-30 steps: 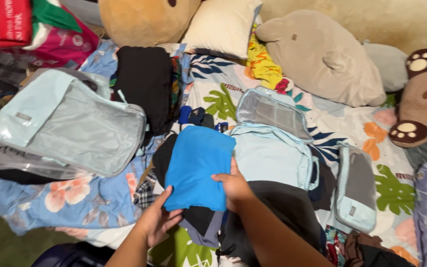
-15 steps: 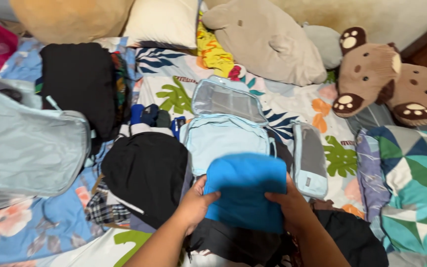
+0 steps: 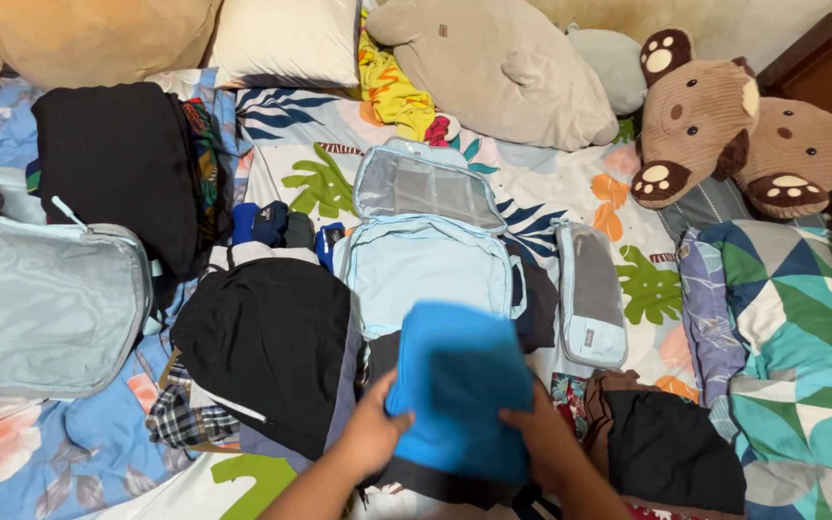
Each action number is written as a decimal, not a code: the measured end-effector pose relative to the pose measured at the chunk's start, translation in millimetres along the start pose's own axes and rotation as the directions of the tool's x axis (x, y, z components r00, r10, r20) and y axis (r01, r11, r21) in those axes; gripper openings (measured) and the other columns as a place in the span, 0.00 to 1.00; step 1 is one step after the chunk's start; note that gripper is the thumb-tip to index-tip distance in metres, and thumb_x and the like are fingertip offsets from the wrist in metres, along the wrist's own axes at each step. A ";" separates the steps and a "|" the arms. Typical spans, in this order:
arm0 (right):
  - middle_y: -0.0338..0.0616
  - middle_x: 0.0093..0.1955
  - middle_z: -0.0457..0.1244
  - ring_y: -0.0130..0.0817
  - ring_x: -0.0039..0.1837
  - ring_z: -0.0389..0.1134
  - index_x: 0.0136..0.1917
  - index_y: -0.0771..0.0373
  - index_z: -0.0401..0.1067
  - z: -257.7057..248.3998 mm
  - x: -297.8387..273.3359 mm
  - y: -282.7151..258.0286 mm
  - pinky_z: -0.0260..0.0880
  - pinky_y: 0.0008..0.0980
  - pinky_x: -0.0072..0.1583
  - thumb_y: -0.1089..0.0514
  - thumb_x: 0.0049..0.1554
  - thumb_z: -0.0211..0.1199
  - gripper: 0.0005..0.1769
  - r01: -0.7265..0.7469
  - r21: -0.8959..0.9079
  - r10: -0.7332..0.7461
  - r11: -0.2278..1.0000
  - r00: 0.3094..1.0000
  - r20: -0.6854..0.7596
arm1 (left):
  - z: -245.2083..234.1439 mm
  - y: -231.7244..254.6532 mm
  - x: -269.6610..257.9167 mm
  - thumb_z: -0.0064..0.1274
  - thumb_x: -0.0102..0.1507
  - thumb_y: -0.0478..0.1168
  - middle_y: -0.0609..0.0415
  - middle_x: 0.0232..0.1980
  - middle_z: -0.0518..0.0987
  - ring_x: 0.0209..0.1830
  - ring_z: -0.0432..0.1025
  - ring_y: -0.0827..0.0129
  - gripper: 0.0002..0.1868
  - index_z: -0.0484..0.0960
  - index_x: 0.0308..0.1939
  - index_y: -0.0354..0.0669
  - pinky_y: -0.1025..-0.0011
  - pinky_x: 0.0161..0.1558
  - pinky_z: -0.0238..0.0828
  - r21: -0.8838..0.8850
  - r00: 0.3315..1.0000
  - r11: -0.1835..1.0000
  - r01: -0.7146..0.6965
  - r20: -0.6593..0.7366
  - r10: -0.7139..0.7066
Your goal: Packing various items of clothing into travel packing cubes on a bed.
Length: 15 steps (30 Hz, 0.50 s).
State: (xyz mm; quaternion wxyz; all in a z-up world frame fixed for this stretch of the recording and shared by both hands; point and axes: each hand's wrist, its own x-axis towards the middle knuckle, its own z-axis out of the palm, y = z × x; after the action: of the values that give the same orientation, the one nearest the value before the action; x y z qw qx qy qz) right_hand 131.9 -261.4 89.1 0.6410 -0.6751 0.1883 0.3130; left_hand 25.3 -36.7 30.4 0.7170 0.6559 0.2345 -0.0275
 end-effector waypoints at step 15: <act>0.52 0.56 0.63 0.44 0.53 0.65 0.65 0.60 0.68 98.2 60.2 69.8 0.70 0.42 0.52 0.58 0.52 0.66 0.27 0.447 -0.445 -0.441 0.776 0.889 0.124 | -92.1 -57.7 2.5 0.62 0.58 0.41 0.42 0.54 0.80 0.45 0.79 0.59 0.27 0.78 0.61 0.41 0.64 0.53 0.74 0.154 0.743 0.972 0.176 -0.668 -0.029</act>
State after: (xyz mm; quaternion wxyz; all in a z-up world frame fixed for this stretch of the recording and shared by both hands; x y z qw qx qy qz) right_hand 112.5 -163.5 -1.3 0.5185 -0.8309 -0.0599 0.1931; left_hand -20.1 43.9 -26.8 0.5125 0.6798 0.5048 0.1426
